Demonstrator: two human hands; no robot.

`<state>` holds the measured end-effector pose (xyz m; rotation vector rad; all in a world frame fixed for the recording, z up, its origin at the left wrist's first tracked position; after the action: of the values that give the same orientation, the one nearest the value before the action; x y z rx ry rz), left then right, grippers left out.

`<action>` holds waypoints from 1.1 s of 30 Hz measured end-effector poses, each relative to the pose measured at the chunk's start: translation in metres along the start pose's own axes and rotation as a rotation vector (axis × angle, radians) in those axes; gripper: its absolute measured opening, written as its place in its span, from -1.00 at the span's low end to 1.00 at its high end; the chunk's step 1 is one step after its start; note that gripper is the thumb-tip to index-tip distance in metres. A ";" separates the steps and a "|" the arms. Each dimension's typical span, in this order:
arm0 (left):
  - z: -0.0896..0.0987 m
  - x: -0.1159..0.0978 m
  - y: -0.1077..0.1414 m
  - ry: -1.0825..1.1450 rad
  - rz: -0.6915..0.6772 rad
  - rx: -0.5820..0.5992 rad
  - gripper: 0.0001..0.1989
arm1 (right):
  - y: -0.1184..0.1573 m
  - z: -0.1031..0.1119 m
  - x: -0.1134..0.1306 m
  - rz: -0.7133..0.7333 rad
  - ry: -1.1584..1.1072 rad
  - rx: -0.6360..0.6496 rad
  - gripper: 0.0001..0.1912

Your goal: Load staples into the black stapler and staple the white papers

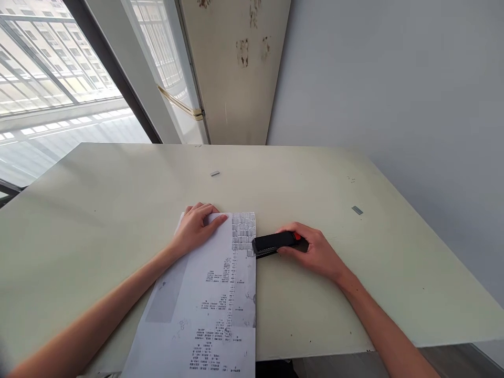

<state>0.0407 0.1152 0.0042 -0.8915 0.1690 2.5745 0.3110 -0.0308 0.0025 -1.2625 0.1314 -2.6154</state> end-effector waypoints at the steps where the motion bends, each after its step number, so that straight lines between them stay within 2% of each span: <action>1: -0.001 -0.002 0.001 0.000 0.006 -0.005 -0.64 | 0.000 -0.001 0.000 -0.004 -0.002 -0.001 -0.75; 4: -0.003 -0.005 0.005 -0.009 0.040 -0.019 -0.64 | 0.000 -0.002 0.000 -0.004 0.002 0.001 -0.74; 7: 0.003 -0.008 0.010 -0.008 0.005 -0.041 -0.77 | -0.001 0.003 0.001 0.026 0.043 0.016 -0.72; 10: 0.015 -0.021 0.023 -0.006 -0.224 0.005 -0.60 | -0.001 0.015 0.005 0.093 0.127 0.079 -0.67; 12: 0.017 -0.033 0.039 -0.023 -0.411 0.120 -0.61 | -0.002 0.024 0.011 0.134 0.192 0.110 -0.63; 15: 0.009 -0.045 0.066 -0.061 -0.572 0.281 -0.57 | -0.009 0.032 0.022 0.092 0.243 0.085 -0.58; 17: -0.001 -0.047 0.078 -0.099 -0.621 0.326 -0.46 | -0.019 0.026 0.031 0.009 0.215 0.074 -0.51; 20: -0.015 -0.042 0.087 -0.148 -0.650 0.321 -0.38 | -0.037 0.005 0.045 -0.070 0.150 0.083 -0.43; 24: -0.023 -0.035 0.088 -0.148 -0.656 0.277 -0.36 | -0.054 -0.018 0.054 -0.114 0.120 0.113 -0.40; 33: -0.031 -0.030 0.094 -0.135 -0.610 0.221 -0.42 | -0.065 -0.030 0.055 -0.211 0.263 0.166 -0.35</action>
<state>0.0403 0.0122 -0.0041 -0.5711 0.1161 1.9911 0.2440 0.0184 0.0375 -0.9195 -0.1818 -2.8915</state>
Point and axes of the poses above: each hand's wrist, its own y-axis away from the middle knuckle, its own z-axis out of the back of the hand, x = y × z, the point moved 5 cm from there along -y, towards the middle knuckle, and after that the axes turned 11 degrees about z, right-handed, at the moved point
